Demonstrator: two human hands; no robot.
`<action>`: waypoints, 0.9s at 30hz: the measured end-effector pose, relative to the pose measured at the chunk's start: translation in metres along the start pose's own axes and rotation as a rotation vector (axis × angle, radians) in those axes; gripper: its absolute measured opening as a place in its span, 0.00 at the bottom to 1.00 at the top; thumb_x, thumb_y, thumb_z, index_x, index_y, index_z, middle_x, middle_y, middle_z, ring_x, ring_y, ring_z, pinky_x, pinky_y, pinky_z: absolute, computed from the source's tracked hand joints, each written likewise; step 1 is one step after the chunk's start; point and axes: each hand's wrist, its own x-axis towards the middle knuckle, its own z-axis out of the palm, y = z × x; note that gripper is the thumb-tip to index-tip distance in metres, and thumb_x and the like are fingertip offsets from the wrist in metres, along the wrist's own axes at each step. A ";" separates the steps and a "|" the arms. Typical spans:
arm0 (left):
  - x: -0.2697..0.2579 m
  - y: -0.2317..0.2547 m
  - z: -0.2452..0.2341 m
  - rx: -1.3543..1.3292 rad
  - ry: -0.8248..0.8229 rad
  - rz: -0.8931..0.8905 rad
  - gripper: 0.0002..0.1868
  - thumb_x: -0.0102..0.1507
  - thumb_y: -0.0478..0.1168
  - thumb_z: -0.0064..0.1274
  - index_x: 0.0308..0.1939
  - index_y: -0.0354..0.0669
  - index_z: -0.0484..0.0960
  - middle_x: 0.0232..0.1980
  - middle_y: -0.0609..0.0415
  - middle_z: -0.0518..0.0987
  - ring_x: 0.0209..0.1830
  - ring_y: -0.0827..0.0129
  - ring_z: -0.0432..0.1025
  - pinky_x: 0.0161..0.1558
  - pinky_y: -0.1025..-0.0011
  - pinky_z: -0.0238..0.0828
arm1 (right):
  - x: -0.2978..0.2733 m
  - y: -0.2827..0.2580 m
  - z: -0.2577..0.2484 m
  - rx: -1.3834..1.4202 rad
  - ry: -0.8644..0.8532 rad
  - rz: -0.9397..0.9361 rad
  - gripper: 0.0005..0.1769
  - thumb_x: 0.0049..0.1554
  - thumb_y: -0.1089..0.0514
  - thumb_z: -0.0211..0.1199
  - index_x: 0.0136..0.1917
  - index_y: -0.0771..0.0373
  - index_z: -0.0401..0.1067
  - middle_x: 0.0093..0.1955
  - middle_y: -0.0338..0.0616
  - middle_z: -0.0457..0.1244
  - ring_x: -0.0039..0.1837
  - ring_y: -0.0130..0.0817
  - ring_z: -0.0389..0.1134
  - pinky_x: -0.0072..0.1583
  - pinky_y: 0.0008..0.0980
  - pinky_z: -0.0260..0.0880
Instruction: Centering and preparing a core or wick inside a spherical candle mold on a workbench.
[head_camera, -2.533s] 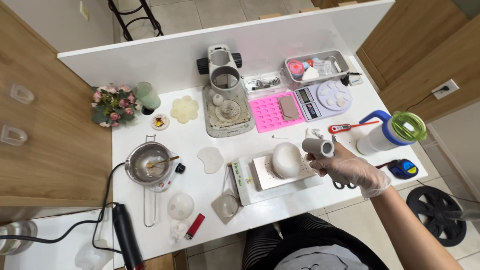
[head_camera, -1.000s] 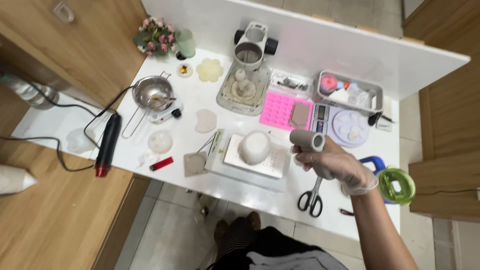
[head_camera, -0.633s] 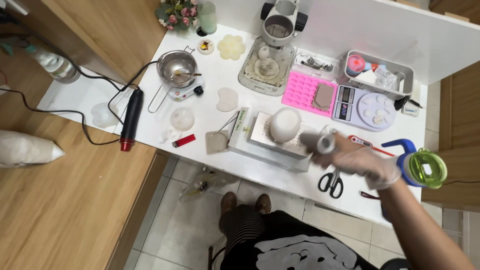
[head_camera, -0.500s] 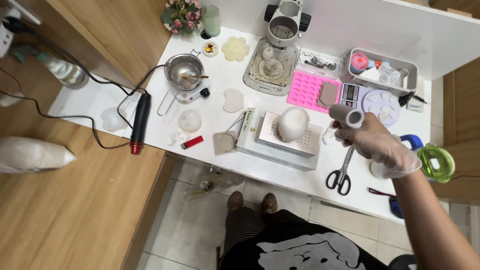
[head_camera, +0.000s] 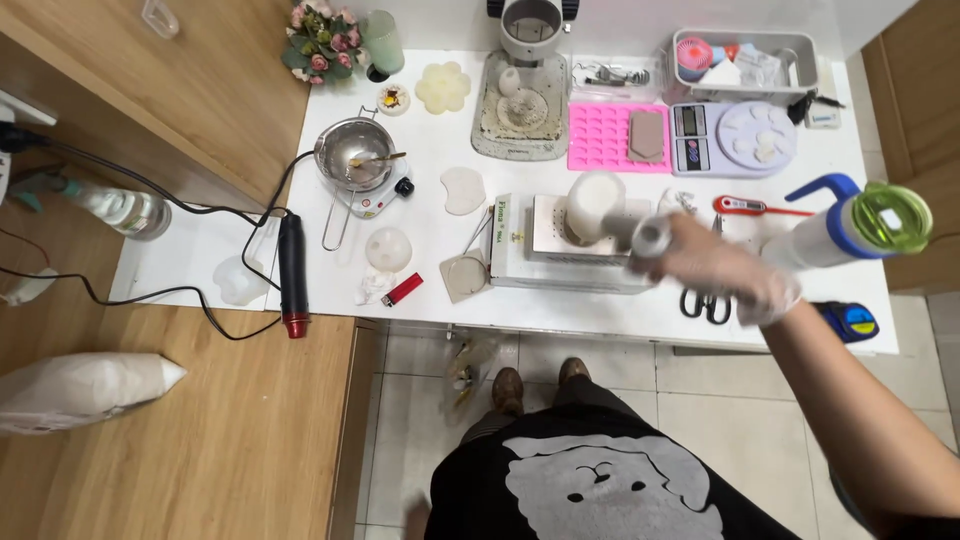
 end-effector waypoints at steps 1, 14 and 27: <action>0.014 0.069 -0.001 0.009 0.000 -0.004 0.25 0.73 0.52 0.41 0.45 0.30 0.80 0.42 0.39 0.80 0.45 0.52 0.73 0.51 0.57 0.69 | 0.000 0.001 -0.005 0.116 0.163 0.011 0.22 0.51 0.55 0.69 0.59 0.62 0.76 0.44 0.49 0.71 0.43 0.36 0.69 0.48 0.38 0.73; -0.090 0.652 0.121 -0.258 -0.619 1.241 0.24 0.73 0.49 0.41 0.60 0.34 0.81 0.64 0.43 0.80 0.67 0.59 0.73 0.70 0.63 0.68 | -0.024 -0.017 0.001 0.153 0.291 0.010 0.24 0.50 0.61 0.64 0.62 0.61 0.72 0.42 0.45 0.69 0.41 0.35 0.68 0.47 0.34 0.72; -0.092 0.650 0.208 0.338 -0.498 1.622 0.28 0.62 0.42 0.58 0.67 0.48 0.76 0.74 0.49 0.69 0.75 0.54 0.60 0.74 0.58 0.54 | -0.004 0.054 0.000 0.359 0.239 -0.099 0.21 0.48 0.56 0.69 0.55 0.66 0.76 0.45 0.42 0.71 0.39 0.27 0.70 0.41 0.28 0.74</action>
